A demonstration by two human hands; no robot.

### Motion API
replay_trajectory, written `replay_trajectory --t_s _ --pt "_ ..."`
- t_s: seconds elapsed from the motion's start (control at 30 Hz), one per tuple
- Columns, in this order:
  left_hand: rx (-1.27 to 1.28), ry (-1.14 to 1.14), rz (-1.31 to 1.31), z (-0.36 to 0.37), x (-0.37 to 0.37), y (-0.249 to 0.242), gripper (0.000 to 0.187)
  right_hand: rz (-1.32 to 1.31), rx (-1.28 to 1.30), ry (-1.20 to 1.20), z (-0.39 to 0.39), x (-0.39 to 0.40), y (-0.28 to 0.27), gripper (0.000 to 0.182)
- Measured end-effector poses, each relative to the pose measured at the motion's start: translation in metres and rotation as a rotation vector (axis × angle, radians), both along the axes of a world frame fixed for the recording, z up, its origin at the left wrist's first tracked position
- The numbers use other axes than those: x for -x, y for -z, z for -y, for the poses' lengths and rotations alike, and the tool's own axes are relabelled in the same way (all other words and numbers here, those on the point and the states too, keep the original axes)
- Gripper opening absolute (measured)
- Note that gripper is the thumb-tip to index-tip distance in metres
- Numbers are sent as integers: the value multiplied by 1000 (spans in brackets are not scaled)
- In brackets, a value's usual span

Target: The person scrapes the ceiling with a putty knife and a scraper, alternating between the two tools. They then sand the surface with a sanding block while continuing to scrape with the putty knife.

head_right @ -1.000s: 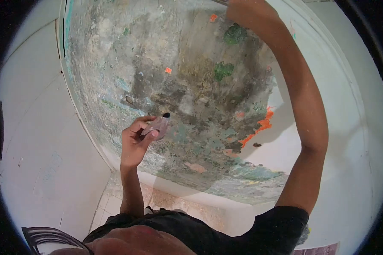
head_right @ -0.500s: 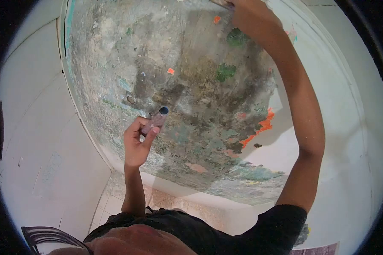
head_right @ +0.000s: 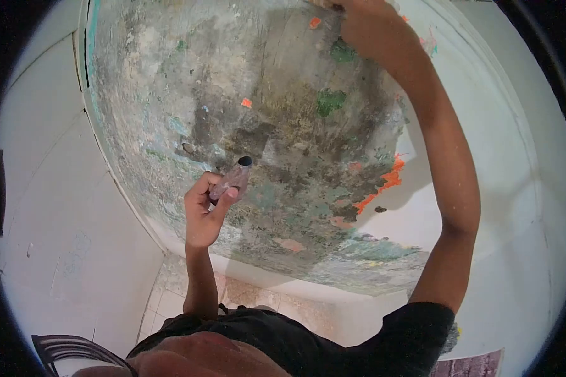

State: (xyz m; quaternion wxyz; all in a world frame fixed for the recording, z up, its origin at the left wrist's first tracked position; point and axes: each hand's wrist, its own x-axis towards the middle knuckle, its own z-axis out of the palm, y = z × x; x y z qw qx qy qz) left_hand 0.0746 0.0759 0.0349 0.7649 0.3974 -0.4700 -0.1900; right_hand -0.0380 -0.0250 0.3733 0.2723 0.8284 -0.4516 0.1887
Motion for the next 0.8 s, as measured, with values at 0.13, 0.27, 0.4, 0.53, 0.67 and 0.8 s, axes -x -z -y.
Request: replay_trajectory --t_s 0.13,0.27,0.4,0.53,0.67,0.8 --pt "-1 21 -30 -3 3 -1 19 43 -39 -105 -2 -9 -10 61" --pt "-13 1 -44 -6 -7 4 19 15 -68 -206 28 -1 -14 59" --pt "-43 -9 -28 -6 -7 0 20 120 -16 -443 17 6 9 49" --pt "-24 12 -2 -5 -3 3 20 354 -447 -484 32 25 -7 33" --pt "-21 40 -24 -4 -1 -2 20 499 -532 -593 74 42 -4 32" --pt "-35 53 -7 -1 1 0 21 517 -574 -599 63 41 -7 37"
